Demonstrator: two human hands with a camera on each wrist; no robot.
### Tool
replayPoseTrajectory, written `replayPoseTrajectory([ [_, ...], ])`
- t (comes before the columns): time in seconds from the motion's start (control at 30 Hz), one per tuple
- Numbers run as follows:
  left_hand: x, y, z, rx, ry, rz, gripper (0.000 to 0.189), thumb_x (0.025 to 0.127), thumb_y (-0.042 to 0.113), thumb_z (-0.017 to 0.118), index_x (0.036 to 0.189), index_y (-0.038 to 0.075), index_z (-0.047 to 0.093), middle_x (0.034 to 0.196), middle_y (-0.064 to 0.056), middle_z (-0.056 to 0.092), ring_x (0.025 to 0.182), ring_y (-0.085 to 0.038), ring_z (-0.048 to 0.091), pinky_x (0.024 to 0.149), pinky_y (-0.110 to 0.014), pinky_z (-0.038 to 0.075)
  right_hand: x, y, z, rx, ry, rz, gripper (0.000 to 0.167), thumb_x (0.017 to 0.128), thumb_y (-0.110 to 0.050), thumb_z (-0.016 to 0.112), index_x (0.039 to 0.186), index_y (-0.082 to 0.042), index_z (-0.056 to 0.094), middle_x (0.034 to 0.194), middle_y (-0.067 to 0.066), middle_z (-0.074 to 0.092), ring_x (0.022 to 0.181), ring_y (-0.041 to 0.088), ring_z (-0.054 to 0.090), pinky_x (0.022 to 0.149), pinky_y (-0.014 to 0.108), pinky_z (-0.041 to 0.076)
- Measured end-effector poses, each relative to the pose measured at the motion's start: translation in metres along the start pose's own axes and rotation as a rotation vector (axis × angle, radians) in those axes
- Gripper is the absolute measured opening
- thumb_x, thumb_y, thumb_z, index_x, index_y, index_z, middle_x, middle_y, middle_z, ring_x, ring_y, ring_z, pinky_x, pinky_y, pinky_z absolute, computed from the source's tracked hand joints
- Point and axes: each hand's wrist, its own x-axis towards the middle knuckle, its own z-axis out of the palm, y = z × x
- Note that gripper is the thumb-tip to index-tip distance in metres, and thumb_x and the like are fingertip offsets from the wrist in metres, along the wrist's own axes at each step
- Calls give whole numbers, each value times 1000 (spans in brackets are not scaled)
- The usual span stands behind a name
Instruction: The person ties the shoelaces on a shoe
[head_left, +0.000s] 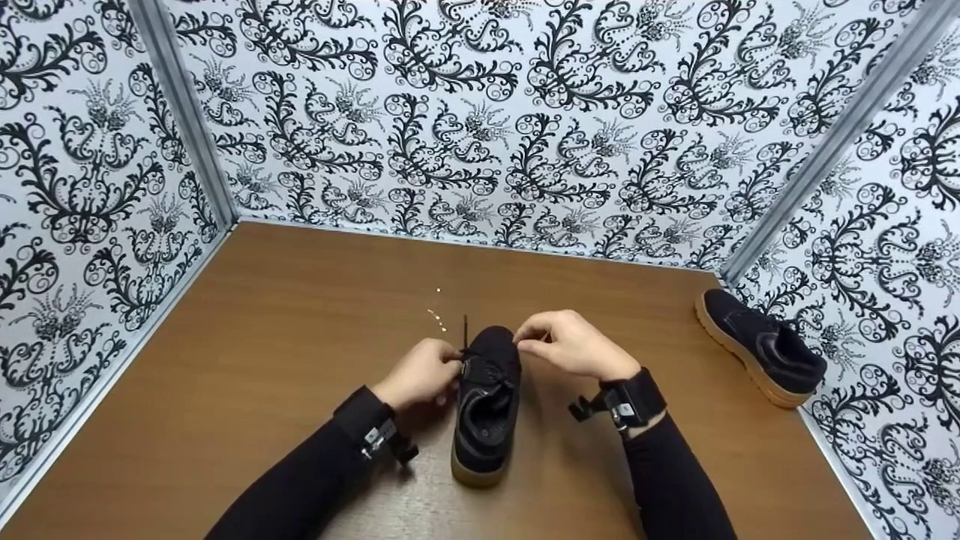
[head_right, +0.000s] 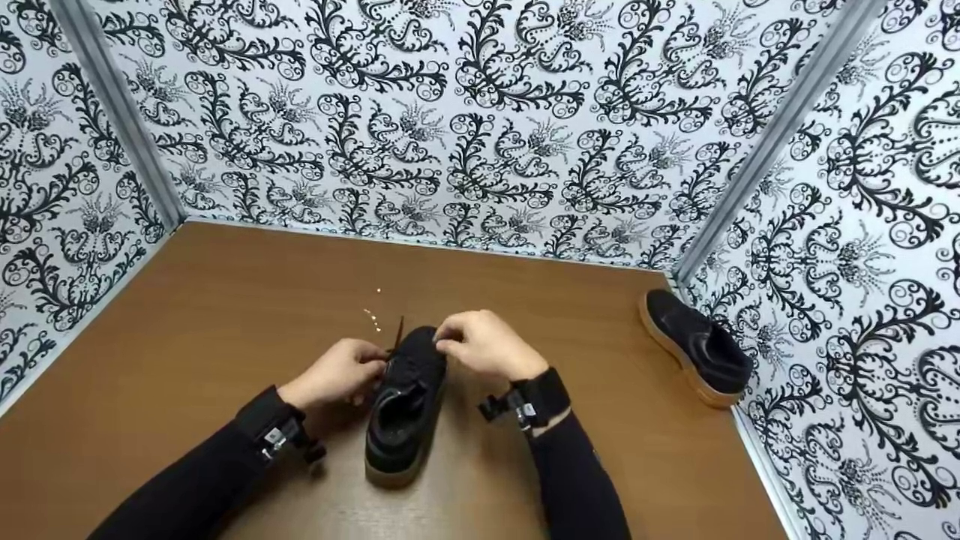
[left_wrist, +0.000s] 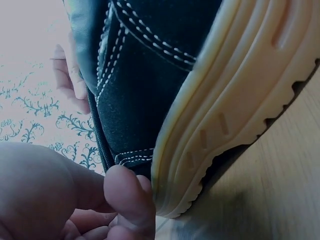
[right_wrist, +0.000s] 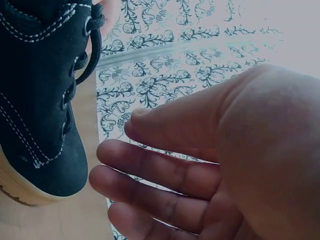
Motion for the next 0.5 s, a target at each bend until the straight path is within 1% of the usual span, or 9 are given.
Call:
replayPoseTrajectory([
  [0.1,0,1,0,-6,4,-5,20,103,1,57,106,-4,76,68,-2,66,42,-9,56,43,-24,48,0,-4,2,9,-24,-21,17,108,-24,76,118,-12,84,107,-8,80,97,12,74,90,38,62],
  [0.33,2,0,0,-38,4,-23,20,103,0,58,107,-4,77,71,-9,69,43,-11,56,42,-25,48,1,-14,10,12,-59,-140,18,107,-29,78,116,-16,86,104,-12,74,94,12,69,85,34,58],
  [0.43,2,-1,-1,-39,7,-18,22,102,0,57,108,-4,77,71,-7,69,43,-11,56,42,-25,48,1,-18,14,-2,-81,-177,17,105,-31,80,115,-18,87,103,-10,69,92,12,66,83,33,57],
  [0.5,2,-1,-1,-43,8,-11,23,101,1,57,109,-3,78,70,-6,68,43,-11,56,42,-25,48,1,-20,17,-9,-96,-185,17,105,-33,81,114,-20,87,103,-10,68,92,12,64,82,32,56],
])
